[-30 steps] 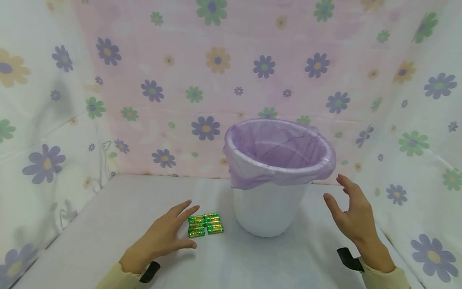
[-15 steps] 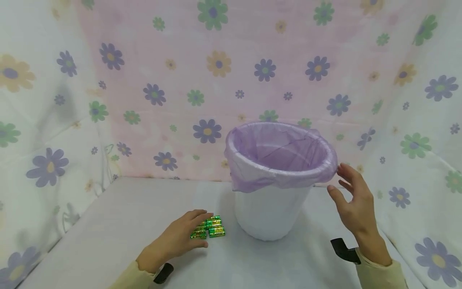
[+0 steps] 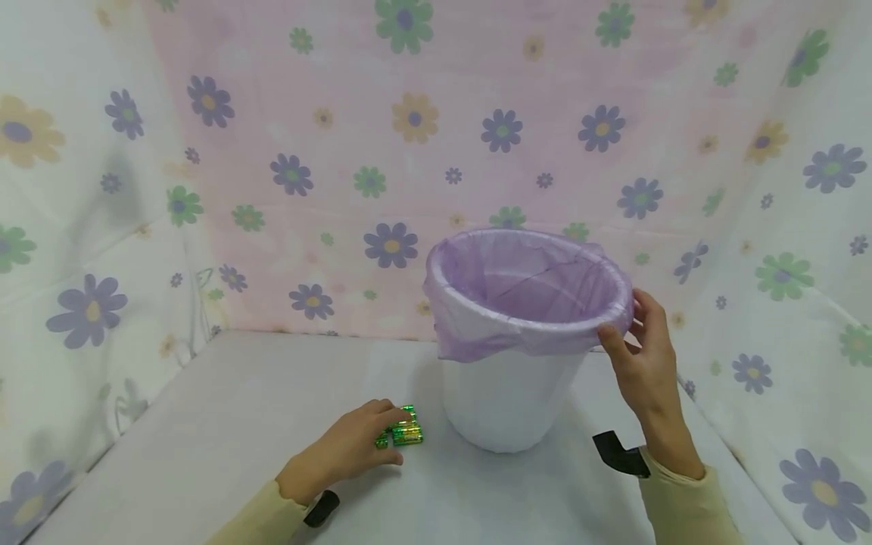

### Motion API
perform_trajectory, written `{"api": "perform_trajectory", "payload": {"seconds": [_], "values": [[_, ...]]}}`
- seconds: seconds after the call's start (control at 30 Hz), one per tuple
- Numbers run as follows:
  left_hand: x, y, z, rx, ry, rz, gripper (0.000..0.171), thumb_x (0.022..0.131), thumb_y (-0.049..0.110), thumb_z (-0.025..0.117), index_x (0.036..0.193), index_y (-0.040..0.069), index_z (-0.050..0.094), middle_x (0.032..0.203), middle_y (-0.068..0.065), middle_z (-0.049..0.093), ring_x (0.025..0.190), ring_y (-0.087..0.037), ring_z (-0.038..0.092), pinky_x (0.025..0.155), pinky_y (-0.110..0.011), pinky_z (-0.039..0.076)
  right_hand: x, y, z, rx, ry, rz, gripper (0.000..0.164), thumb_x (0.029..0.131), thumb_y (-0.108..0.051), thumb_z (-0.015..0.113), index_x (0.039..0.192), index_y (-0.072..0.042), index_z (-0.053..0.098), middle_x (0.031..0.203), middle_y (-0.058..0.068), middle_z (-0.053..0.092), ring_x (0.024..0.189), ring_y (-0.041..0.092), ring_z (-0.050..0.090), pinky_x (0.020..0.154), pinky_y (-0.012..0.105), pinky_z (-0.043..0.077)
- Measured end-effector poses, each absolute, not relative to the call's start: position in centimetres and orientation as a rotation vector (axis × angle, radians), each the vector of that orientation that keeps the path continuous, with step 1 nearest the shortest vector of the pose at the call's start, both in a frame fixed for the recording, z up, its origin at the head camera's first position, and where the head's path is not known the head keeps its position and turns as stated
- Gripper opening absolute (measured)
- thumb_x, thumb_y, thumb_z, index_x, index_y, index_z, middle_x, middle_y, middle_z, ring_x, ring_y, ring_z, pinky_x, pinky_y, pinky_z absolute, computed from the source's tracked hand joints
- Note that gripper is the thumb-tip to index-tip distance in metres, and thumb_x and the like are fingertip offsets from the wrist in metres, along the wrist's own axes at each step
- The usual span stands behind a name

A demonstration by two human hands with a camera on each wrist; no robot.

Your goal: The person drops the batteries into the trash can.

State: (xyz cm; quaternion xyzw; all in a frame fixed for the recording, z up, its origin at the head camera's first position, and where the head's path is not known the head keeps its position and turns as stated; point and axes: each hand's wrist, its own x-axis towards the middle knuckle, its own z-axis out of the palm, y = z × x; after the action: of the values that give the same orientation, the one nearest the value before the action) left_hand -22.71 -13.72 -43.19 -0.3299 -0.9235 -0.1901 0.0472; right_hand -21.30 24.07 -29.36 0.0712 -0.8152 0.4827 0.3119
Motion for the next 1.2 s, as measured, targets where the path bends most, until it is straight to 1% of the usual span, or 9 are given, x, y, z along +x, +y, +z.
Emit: {"api": "perform_trajectory", "payload": {"seconds": [0.07,0.2,0.33,0.47,0.77,0.87,1.0,1.1,1.2], "values": [[-22.8,-13.6,-43.4,-1.007,-2.815,-0.569,0.052,0.073,0.038,0.072,0.119,0.022,0.055,0.104,0.006,0.053,0.091,-0.007,0.048,0.076,-0.031,0.045,-21.4,23.7,-29.3,0.202,-2.136,1.326,0.060,0.084,-0.024,0.058,0.137,-0.031,0.029,0.128,-0.002,0.042,0.112,0.020,0.047,0.084,0.020,0.041],[-23.0,-13.4,-43.8,-1.028,-2.809,-0.571,0.050,0.071,0.036,0.074,0.116,0.022,0.057,0.102,0.007,0.054,0.090,-0.007,0.049,0.077,-0.030,0.045,-21.5,23.3,-29.3,0.211,-2.118,1.390,0.061,0.085,-0.025,0.058,0.138,-0.032,0.028,0.129,-0.001,0.040,0.110,0.019,0.047,0.082,0.019,0.040],[-23.2,-13.2,-44.1,-1.058,-2.820,-0.570,0.050,0.070,0.036,0.075,0.115,0.023,0.058,0.103,0.008,0.053,0.093,-0.008,0.050,0.079,-0.032,0.045,-21.5,23.2,-29.4,0.210,-2.121,1.400,0.062,0.085,-0.023,0.058,0.138,-0.033,0.028,0.128,-0.001,0.040,0.109,0.017,0.046,0.079,0.016,0.040],[-23.3,-12.9,-44.0,-1.071,-2.845,-0.550,0.047,0.071,0.036,0.074,0.113,0.023,0.058,0.105,0.009,0.053,0.098,-0.009,0.050,0.082,-0.032,0.044,-21.4,23.3,-29.5,0.216,-2.115,1.406,0.061,0.086,-0.020,0.058,0.138,-0.033,0.028,0.126,-0.001,0.041,0.107,0.014,0.047,0.079,0.016,0.040],[-23.8,-12.4,-44.3,-1.054,-2.885,-0.530,0.042,0.072,0.036,0.073,0.108,0.019,0.061,0.105,0.008,0.054,0.101,-0.012,0.050,0.088,-0.032,0.041,-21.4,22.9,-29.4,0.212,-2.136,1.382,0.060,0.086,-0.024,0.056,0.138,-0.034,0.026,0.129,0.000,0.040,0.111,0.022,0.046,0.078,0.016,0.041],[-24.0,-12.2,-44.2,-1.087,-2.873,-0.509,0.039,0.072,0.035,0.073,0.104,0.017,0.063,0.100,0.009,0.054,0.095,-0.009,0.051,0.085,-0.030,0.042,-21.3,22.8,-29.4,0.210,-2.136,1.377,0.060,0.087,-0.026,0.056,0.138,-0.035,0.026,0.129,-0.001,0.040,0.112,0.023,0.045,0.078,0.016,0.041],[-24.3,-11.9,-44.2,-1.136,-2.839,-0.502,0.032,0.070,0.034,0.075,0.095,0.016,0.066,0.090,0.012,0.053,0.079,-0.003,0.047,0.075,-0.026,0.042,-21.3,22.7,-29.3,0.216,-2.133,1.382,0.058,0.088,-0.027,0.055,0.138,-0.034,0.026,0.130,0.001,0.040,0.114,0.024,0.044,0.079,0.017,0.041],[-24.6,-11.7,-44.5,-1.151,-2.841,-0.492,0.028,0.069,0.034,0.076,0.090,0.018,0.066,0.087,0.014,0.053,0.075,0.000,0.046,0.071,-0.024,0.041,-21.3,22.7,-29.3,0.212,-2.131,1.389,0.058,0.088,-0.028,0.054,0.138,-0.034,0.027,0.131,0.002,0.040,0.116,0.024,0.043,0.081,0.019,0.041],[-24.8,-11.4,-44.5,-1.166,-2.860,-0.473,0.025,0.069,0.034,0.075,0.087,0.020,0.066,0.085,0.015,0.052,0.074,0.001,0.046,0.070,-0.023,0.041,-21.3,22.7,-29.4,0.205,-2.125,1.386,0.057,0.088,-0.028,0.054,0.137,-0.035,0.027,0.131,0.003,0.041,0.117,0.023,0.043,0.080,0.017,0.041]]}}
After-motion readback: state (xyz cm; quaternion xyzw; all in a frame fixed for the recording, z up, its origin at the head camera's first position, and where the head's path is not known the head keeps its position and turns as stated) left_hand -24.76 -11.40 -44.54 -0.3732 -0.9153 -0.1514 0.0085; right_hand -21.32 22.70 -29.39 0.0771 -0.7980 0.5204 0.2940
